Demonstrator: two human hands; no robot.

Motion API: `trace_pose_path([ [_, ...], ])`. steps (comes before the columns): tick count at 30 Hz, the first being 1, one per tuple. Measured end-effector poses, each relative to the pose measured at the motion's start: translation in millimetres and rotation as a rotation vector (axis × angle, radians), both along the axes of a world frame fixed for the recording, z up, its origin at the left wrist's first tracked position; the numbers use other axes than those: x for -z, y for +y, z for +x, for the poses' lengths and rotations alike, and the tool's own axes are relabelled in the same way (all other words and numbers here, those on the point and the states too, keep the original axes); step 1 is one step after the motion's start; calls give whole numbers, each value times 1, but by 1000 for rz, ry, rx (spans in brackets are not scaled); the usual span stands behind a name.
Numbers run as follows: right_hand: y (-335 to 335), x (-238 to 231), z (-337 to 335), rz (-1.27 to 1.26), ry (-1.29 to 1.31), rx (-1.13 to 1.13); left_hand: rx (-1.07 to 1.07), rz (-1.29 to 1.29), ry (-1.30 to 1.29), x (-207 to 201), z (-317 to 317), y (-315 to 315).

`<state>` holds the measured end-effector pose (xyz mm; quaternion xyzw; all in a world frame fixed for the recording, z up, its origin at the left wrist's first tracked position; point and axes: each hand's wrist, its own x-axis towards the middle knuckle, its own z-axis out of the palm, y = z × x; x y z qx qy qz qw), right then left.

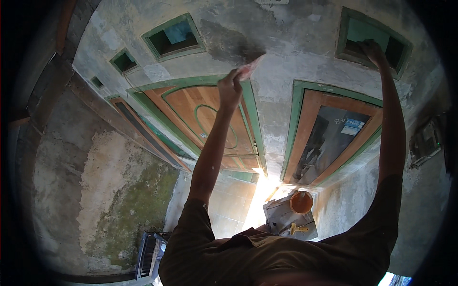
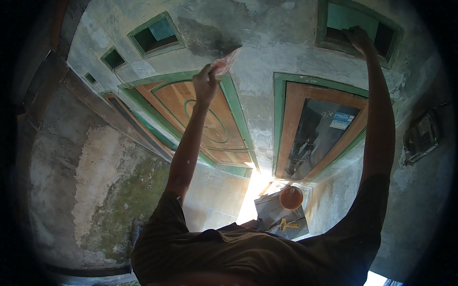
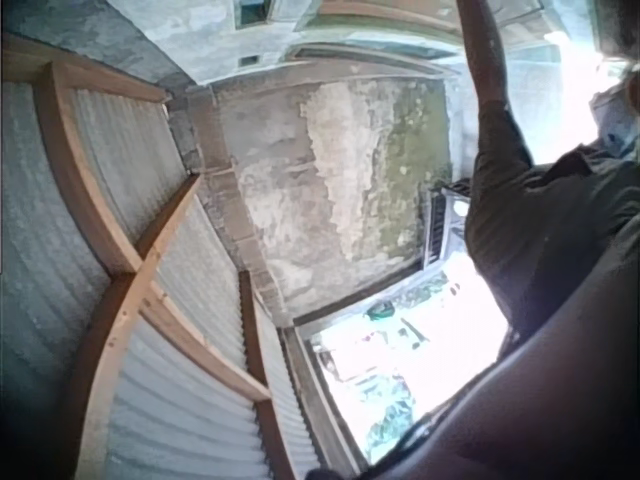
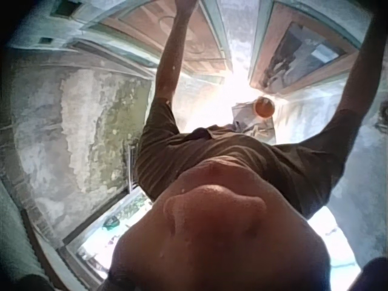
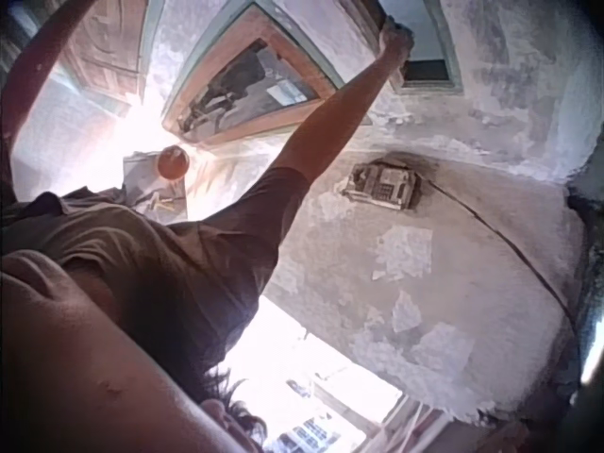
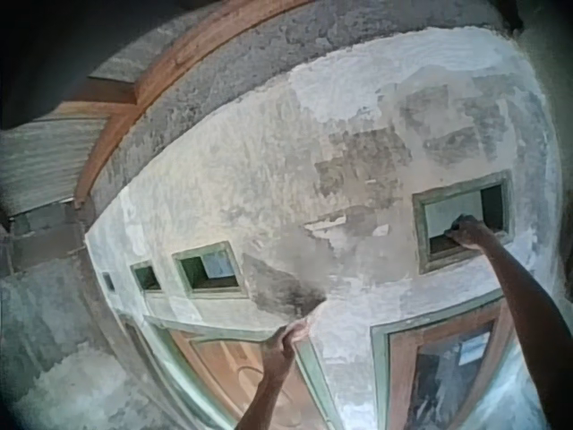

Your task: The person applies wall putty to a concrete wall with a scraper, filling holes and cracks.

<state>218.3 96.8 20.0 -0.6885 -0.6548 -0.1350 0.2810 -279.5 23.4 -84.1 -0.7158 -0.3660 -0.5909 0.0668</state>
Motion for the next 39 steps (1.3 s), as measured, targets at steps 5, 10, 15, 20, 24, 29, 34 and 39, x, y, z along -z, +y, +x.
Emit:
trace_pose_path([
  [5, -12, -5, -8, -1, -17, -44, -233, 159, 39, -32, -31, 16],
  [10, -11, -4, -4, -3, 57, -37, -377, 317, -29, -73, -49, 12],
  [15, -6, -4, 2, 15, 28, -47, -368, 292, -52, -76, -44, 24],
  [20, -13, -8, -10, 59, 6, -36, -340, 175, 148, -7, -9, 46],
  [24, -5, -3, -11, -20, -34, 12, -294, 184, 138, 24, 10, 49],
  [29, -16, -7, -11, -88, -289, -10, -155, 70, 223, 18, 14, 12],
  [34, -10, -5, -4, -59, -382, -12, -210, 222, 64, -38, -36, -16],
  [39, 1, -5, 5, -48, -50, -43, -274, 295, 26, -95, -63, 20],
])
